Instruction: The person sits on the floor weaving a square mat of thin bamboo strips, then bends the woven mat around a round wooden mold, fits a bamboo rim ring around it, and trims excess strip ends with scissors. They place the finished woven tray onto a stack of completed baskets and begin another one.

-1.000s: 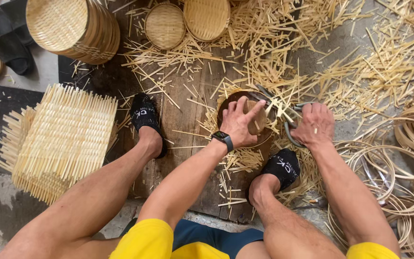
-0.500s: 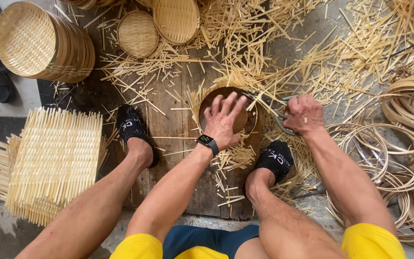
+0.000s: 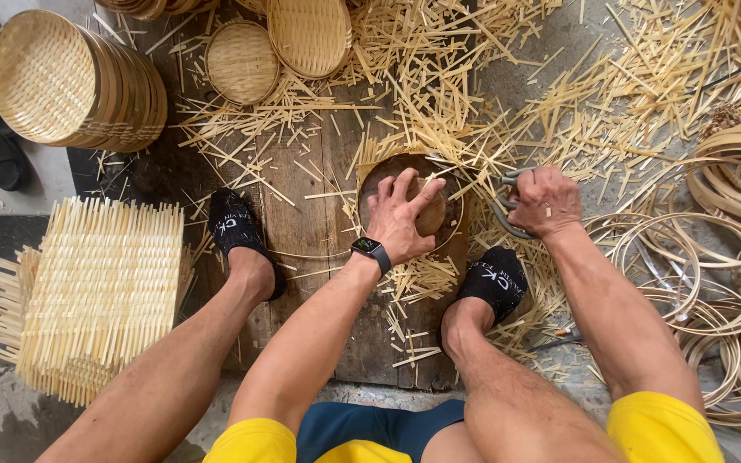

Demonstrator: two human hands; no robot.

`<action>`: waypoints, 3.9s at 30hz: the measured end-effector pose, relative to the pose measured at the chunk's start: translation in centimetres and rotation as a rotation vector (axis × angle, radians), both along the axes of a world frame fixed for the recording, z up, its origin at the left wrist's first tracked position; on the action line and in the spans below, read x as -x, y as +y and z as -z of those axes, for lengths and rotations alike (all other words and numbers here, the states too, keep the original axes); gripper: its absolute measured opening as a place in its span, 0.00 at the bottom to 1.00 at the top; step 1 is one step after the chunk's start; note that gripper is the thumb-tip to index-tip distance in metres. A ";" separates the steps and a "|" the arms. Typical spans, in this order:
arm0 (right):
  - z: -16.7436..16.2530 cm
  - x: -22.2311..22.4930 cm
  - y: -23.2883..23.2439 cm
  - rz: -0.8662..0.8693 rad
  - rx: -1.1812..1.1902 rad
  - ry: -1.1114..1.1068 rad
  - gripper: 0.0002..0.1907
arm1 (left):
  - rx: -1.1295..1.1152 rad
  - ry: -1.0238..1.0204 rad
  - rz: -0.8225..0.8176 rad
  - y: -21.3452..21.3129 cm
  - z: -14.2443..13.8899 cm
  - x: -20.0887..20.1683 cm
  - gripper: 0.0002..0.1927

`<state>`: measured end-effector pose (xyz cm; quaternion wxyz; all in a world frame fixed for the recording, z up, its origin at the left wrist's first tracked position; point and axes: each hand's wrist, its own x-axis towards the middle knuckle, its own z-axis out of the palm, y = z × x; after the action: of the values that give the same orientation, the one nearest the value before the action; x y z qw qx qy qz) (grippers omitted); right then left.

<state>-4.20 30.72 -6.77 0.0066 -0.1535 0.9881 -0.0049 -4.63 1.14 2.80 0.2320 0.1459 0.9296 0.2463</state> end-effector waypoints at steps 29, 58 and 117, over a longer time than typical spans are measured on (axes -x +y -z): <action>-0.2 -4.6 -0.5 0.250 -0.019 -0.392 0.25 | -0.113 0.146 -0.304 1.8 1.0 -1.5 0.60; 0.1 -0.7 0.8 0.040 -0.122 -0.150 0.12 | -0.055 0.101 -0.200 1.4 1.2 -2.4 0.54; -2.0 -3.6 -6.6 0.909 1.064 -0.814 0.13 | -0.325 -0.048 -0.655 0.0 10.3 4.6 0.17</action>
<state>-0.56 24.14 -4.75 0.2891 0.2943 0.7394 -0.5320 -9.22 1.12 -7.46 0.1361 -0.1304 0.8701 0.4554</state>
